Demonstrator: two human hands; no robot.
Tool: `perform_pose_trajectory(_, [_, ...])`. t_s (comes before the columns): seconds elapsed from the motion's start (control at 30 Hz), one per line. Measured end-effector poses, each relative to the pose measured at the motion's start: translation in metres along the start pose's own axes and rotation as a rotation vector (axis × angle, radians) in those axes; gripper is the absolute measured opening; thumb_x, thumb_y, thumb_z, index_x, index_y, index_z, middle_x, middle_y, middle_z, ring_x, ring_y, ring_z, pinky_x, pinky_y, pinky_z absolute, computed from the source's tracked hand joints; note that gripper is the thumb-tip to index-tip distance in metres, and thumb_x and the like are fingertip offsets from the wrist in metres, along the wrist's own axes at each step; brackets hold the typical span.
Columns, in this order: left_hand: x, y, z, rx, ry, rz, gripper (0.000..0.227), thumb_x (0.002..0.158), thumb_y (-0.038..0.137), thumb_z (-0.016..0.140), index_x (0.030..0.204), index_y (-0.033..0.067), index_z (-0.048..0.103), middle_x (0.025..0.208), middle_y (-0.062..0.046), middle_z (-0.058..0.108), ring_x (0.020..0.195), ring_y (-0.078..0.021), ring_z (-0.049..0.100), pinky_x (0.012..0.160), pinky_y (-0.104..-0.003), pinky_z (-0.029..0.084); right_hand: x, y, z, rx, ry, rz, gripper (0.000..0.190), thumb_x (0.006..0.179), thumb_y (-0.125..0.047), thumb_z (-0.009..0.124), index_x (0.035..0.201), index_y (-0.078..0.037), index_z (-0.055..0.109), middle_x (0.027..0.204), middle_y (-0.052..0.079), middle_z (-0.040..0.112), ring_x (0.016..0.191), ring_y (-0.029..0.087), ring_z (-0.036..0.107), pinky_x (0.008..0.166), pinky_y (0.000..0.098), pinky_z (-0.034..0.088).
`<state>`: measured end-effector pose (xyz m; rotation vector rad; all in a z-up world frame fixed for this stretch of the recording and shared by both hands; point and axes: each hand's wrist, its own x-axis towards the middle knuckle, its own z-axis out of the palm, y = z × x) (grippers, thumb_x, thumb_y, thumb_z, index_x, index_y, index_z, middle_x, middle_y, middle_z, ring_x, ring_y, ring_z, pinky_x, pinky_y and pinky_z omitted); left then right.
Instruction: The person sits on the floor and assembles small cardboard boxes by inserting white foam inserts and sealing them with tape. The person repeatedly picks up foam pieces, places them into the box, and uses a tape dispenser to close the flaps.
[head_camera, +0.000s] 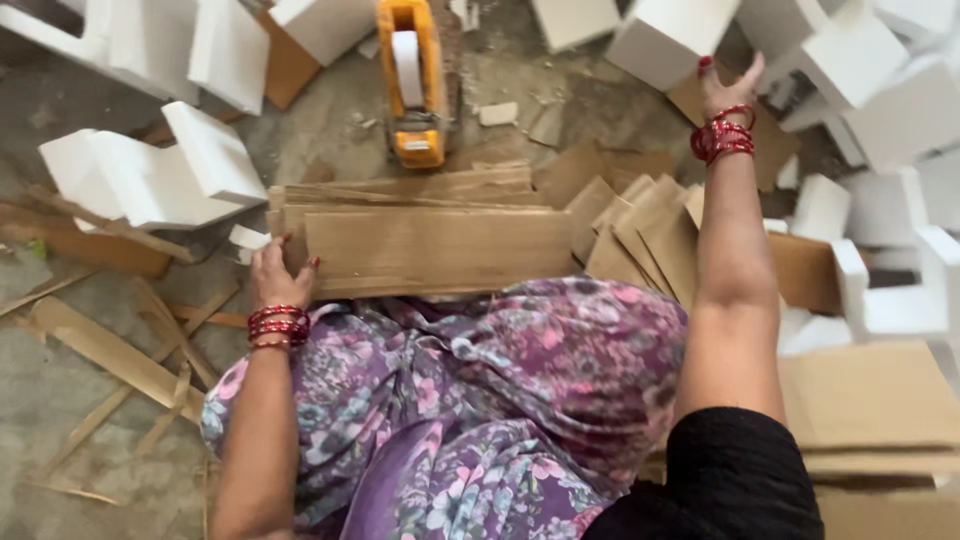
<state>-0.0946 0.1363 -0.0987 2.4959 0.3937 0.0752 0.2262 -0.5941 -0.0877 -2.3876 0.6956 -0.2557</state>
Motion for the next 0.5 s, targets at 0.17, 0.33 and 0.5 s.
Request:
perform_pose_trajectory(0.17, [0.014,0.025,0.002,0.206,0.059,-0.047,0.051,0.081,0.032,0.085,0.126,0.0146,0.067,0.125,-0.019,0.06,0.119,-0.0406,0.058,0.101,-0.051,0.048,0.036,-0.022,0.046,0.14,0.115,0.055,0.126,0.084,-0.071,0.091,0.16,-0.01,0.011,0.155,0.03,0.039,0.139,0.041,0.047,0.112,0.0487,0.042])
perform_pose_trajectory(0.33, [0.018,0.045,0.002,0.023,-0.092,-0.211,0.057,0.085,0.034,0.081,0.137,0.0181,0.064,0.121,-0.018,0.061,0.114,-0.0406,0.061,0.097,-0.051,0.051,0.03,-0.067,0.067,0.432,-0.015,0.196,0.1,0.082,-0.04,0.094,0.15,-0.004,0.031,0.137,0.021,0.059,0.119,0.03,0.065,0.096,0.0417,0.056])
perform_pose_trajectory(0.5, [0.011,0.062,0.002,0.169,0.046,-0.056,0.075,0.068,0.031,0.09,0.134,0.0126,0.06,0.121,-0.023,0.056,0.111,-0.045,0.056,0.093,-0.054,0.046,-0.048,-0.11,0.022,0.425,-0.26,0.101,0.068,0.086,-0.012,0.09,0.14,-0.005,0.049,0.118,0.01,0.075,0.095,0.016,0.073,0.078,0.0325,0.061])
